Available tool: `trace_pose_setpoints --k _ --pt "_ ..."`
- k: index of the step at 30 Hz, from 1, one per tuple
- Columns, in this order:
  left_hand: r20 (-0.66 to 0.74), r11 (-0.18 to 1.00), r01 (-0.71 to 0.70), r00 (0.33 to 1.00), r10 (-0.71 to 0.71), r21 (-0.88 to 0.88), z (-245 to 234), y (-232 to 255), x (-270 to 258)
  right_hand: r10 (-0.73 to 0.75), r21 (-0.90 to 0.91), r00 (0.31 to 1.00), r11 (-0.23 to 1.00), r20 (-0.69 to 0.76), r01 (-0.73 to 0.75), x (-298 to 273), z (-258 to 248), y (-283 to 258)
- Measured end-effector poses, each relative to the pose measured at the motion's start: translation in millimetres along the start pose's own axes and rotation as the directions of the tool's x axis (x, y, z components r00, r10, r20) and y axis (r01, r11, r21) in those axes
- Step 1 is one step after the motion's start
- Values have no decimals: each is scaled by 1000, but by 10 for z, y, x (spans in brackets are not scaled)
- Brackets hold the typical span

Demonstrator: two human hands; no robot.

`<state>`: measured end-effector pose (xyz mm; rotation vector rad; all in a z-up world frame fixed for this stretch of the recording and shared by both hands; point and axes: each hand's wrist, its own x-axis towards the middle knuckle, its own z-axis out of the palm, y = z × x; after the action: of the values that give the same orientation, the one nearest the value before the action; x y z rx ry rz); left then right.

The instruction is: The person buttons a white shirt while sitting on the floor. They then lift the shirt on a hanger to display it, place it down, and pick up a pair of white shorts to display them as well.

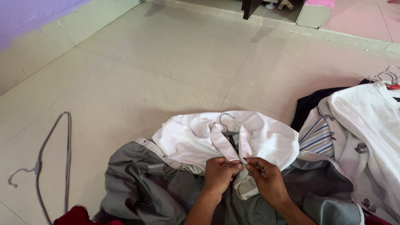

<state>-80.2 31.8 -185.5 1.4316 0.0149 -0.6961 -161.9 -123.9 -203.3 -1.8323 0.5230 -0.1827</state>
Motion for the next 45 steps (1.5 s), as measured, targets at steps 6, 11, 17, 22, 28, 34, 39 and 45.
trace_pose_setpoints --k 6,11,17,22,28,34,39,45 --pt "4 992 31 1000 -31 -125 14 -19 4 -4 43 1000 999 -19 4 0 16 5" --pt "-19 976 78 996 -83 -202 9 -72 0 -33 0 999 999 -6 33 -49 26 -47" --pt "-94 979 54 993 -74 -198 44 -68 0 -227 -190 973 957 -32 217 -123 71 -184" --pt "-131 998 31 991 -37 -49 63 72 -80 -343 -268 939 906 -6 329 -228 69 -296" --pt "-143 999 -29 989 26 -22 75 32 -50 -409 -354 910 843 66 405 -257 62 -341" --pt "-215 963 -38 972 98 267 109 87 -113 -244 -299 969 928 -33 223 -247 94 -347" --pt "-241 935 -42 961 134 351 182 161 -194 -65 -210 992 977 -113 40 -228 108 -341" --pt "-217 976 -41 972 88 212 155 157 -182 -99 -159 983 984 -154 74 -213 134 -358"
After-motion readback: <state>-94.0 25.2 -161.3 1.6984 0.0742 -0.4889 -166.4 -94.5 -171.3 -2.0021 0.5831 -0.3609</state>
